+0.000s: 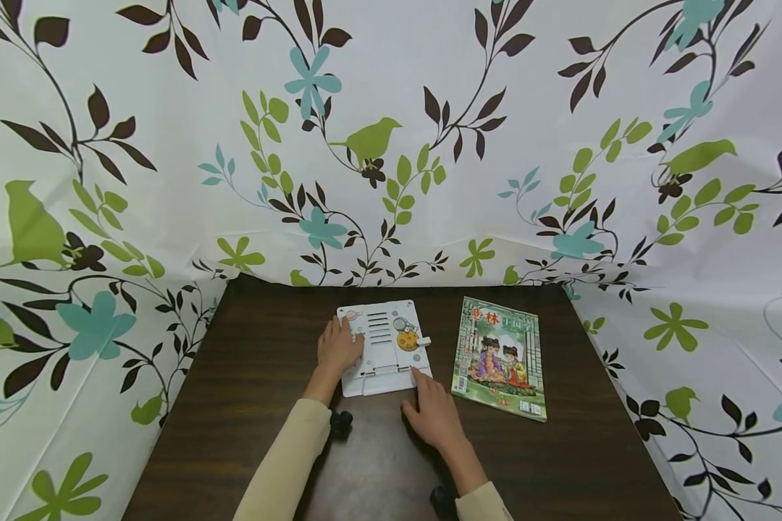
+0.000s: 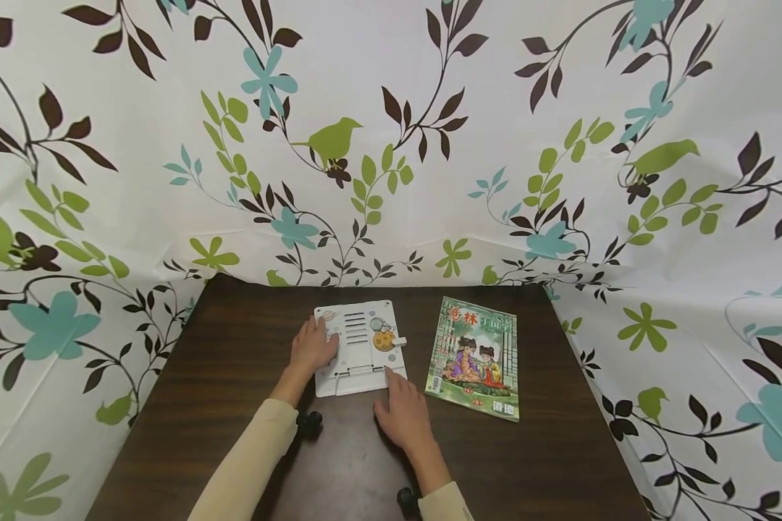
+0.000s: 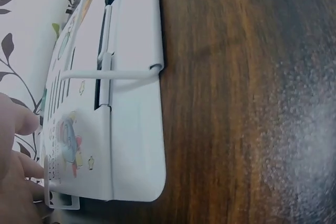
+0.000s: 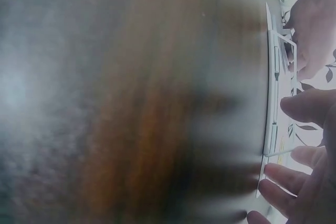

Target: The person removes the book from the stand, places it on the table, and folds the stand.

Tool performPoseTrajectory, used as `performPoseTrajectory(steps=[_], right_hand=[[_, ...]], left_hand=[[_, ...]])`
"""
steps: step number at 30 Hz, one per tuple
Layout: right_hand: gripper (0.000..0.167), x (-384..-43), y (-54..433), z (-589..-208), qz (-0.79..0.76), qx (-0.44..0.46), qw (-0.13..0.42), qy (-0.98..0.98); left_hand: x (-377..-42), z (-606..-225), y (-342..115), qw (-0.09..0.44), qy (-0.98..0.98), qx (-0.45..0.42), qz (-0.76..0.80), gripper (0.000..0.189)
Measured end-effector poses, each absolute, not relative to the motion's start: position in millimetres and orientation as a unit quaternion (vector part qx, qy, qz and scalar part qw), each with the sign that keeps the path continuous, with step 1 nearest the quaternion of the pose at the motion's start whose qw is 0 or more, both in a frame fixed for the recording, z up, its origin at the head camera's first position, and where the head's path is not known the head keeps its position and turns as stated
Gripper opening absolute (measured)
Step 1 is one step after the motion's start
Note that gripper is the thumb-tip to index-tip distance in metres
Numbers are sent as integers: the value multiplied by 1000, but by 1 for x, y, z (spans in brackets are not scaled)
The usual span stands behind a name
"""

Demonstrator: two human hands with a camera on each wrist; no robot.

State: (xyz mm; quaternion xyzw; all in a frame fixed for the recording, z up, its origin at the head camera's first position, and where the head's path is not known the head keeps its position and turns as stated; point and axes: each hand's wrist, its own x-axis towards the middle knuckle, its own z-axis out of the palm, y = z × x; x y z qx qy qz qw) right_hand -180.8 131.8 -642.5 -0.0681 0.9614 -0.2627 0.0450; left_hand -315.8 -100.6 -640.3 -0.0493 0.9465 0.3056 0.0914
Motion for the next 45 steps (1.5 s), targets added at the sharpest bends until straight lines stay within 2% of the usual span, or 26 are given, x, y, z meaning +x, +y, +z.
performPoseTrajectory(steps=[21, 29, 34, 37, 45], right_hand=[[77, -169, 118, -652, -278, -57, 62, 957], [77, -166, 129, -654, -269, -54, 71, 959], [74, -167, 139, -652, -275, -40, 57, 959], [72, -168, 141, -651, -277, -39, 39, 959], [75, -169, 131, -643, -248, -93, -3, 964]], left_hand=[[-319, -654, -121, 111, 934, -21, 339, 76], [-268, -625, -116, 33, 900, 33, 434, 57], [-229, -609, -108, 42, 882, 89, 460, 49], [-210, -611, -105, 41, 881, 114, 456, 49], [-176, -625, -91, -7, 910, 158, 382, 58]])
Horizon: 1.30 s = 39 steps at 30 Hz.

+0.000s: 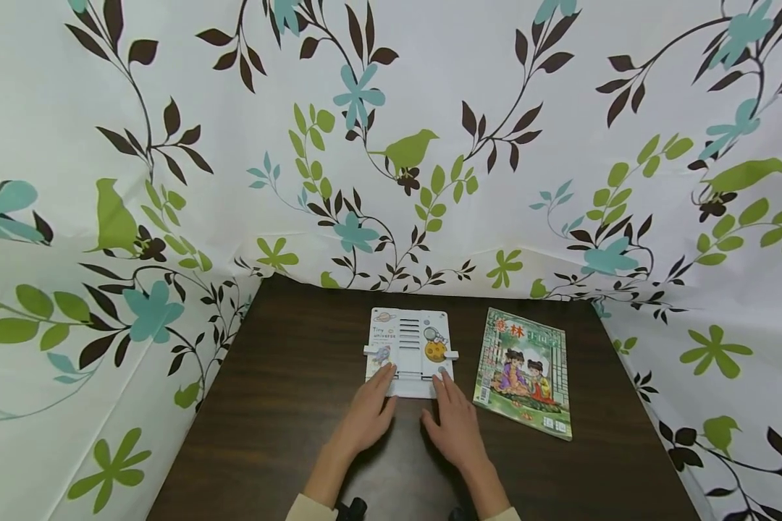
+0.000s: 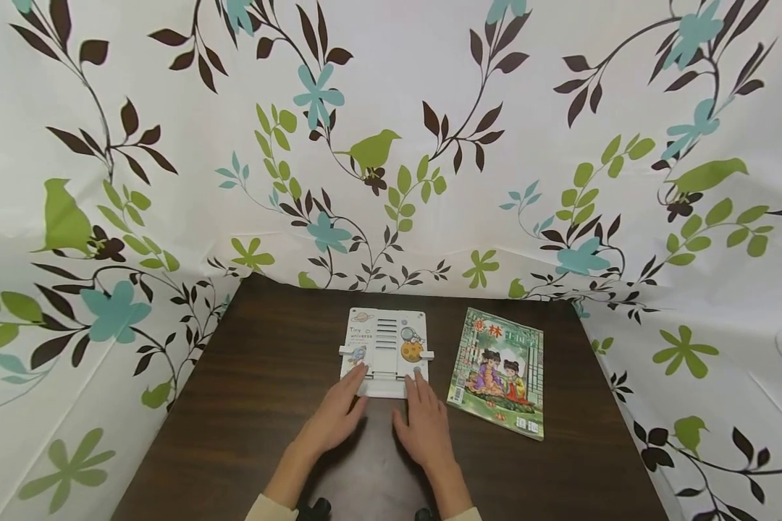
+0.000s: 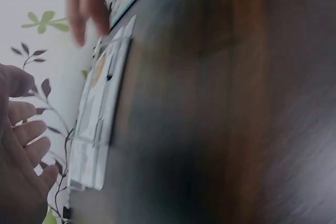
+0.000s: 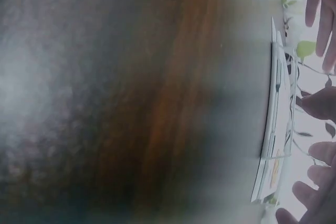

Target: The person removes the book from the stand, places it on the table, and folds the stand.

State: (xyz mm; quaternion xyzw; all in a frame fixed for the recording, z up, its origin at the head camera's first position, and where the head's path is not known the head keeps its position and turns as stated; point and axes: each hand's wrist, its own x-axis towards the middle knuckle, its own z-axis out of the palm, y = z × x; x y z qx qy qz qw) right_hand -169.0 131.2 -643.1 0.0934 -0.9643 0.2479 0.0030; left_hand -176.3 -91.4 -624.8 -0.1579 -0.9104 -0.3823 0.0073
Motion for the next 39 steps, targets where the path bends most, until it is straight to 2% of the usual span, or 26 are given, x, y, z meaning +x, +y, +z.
performPoseTrajectory(steps=[6, 12, 29, 39], right_hand=[[78, -171, 123, -640, 215, 133, -11, -967], [79, -173, 120, -646, 215, 136, -27, -967], [75, -171, 119, -659, 234, 115, -8, -965], [77, -179, 119, -656, 243, 102, -60, -963]], left_hand=[[-166, -633, -72, -20, -934, -148, -325, 66], [-162, -639, -67, -48, -945, -119, -300, 73], [-162, -645, -69, -49, -955, -119, -267, 75], [-167, -639, -74, -58, -955, -120, -265, 71]])
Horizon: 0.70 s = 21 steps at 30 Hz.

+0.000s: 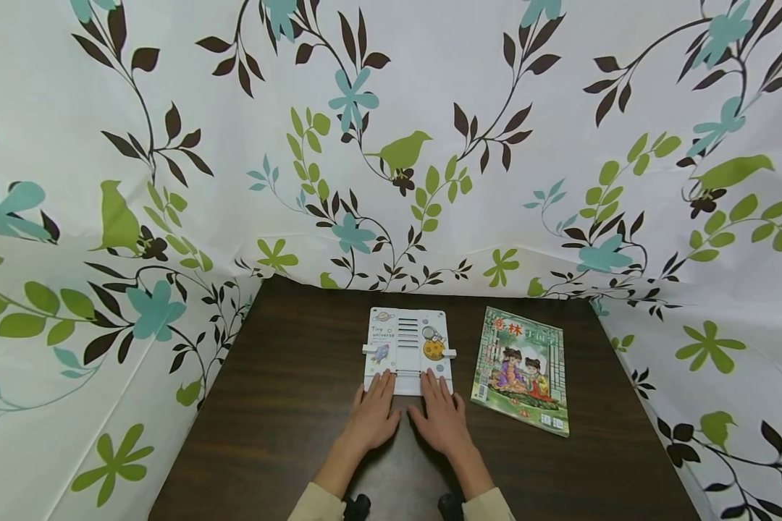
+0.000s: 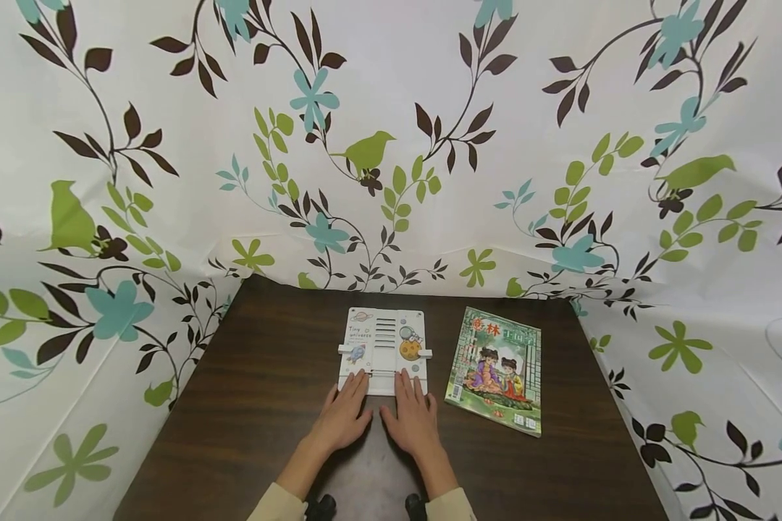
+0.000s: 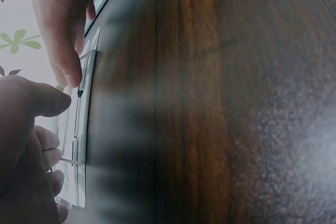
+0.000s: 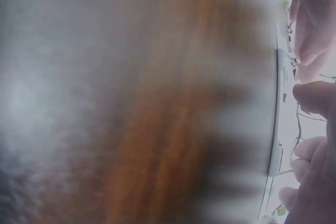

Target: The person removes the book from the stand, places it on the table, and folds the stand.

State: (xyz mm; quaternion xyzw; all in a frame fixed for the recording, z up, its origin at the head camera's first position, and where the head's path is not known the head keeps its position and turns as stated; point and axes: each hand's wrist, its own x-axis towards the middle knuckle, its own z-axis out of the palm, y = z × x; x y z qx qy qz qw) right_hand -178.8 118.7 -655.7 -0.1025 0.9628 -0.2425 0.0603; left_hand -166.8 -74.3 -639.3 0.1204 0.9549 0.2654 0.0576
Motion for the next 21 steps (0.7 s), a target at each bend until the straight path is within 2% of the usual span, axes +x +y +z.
performPoseTrajectory(steps=[21], right_hand=[[73, -188, 125, -652, -254, -104, 87, 958]], left_hand=[[-175, -643, -70, 71, 957, 101, 264, 68]])
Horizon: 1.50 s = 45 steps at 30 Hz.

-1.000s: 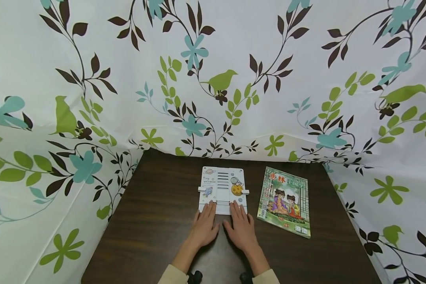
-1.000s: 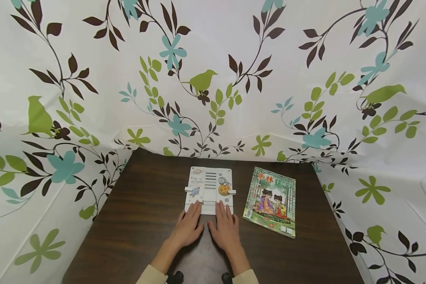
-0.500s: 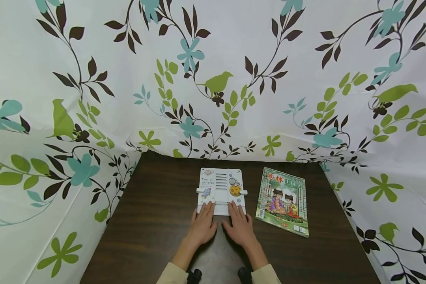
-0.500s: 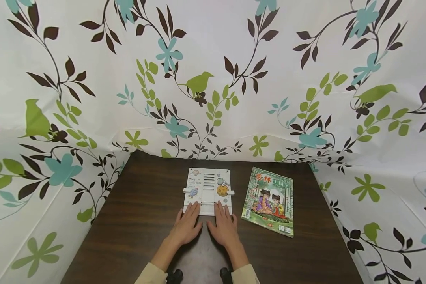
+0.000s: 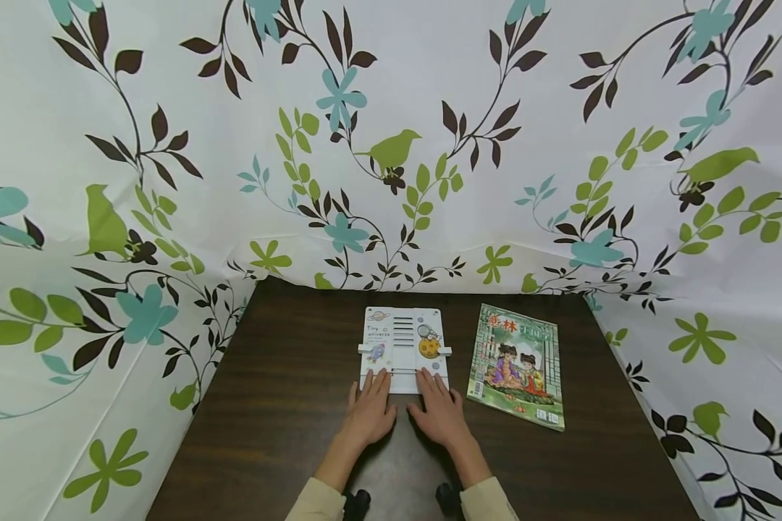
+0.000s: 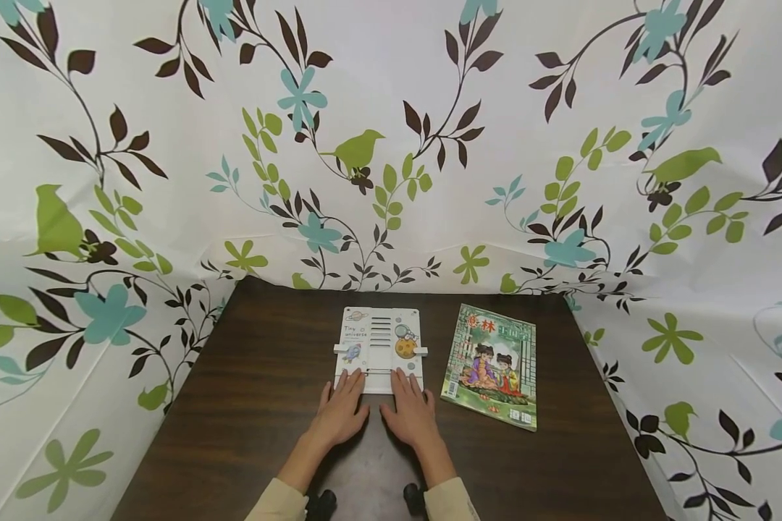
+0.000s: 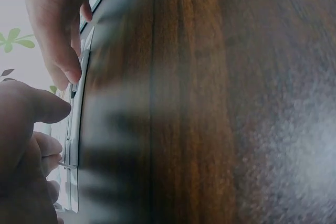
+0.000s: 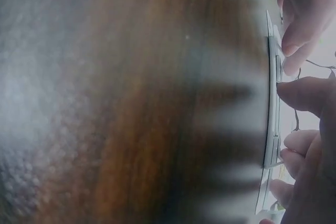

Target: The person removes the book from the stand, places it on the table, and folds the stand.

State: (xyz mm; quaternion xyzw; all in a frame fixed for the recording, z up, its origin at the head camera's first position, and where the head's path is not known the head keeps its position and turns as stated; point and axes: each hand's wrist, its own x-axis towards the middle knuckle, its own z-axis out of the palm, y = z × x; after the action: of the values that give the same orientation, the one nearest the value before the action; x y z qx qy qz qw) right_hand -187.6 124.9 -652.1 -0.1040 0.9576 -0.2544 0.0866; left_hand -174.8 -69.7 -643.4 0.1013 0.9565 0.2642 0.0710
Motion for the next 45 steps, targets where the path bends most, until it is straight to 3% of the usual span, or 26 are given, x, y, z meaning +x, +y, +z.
performPoseTrajectory(steps=[14, 21, 27, 38, 45], right_hand=[[70, -187, 123, -648, -221, -110, 75, 966], [61, -197, 127, -647, -286, -108, 72, 949], [53, -211, 138, -644, -330, -73, 36, 941], [44, -218, 145, -645, -368, -56, 46, 927], [45, -218, 144, -646, -363, -54, 36, 930]], left_hand=[[-177, -646, -70, 65, 959, 91, 260, 63], [-185, -648, -72, 10, 945, 86, 317, 50], [-204, -649, -79, -56, 937, 60, 340, 54], [-244, -655, -90, -38, 933, -84, 348, 88], [-252, -660, -92, -10, 927, -100, 361, 83]])
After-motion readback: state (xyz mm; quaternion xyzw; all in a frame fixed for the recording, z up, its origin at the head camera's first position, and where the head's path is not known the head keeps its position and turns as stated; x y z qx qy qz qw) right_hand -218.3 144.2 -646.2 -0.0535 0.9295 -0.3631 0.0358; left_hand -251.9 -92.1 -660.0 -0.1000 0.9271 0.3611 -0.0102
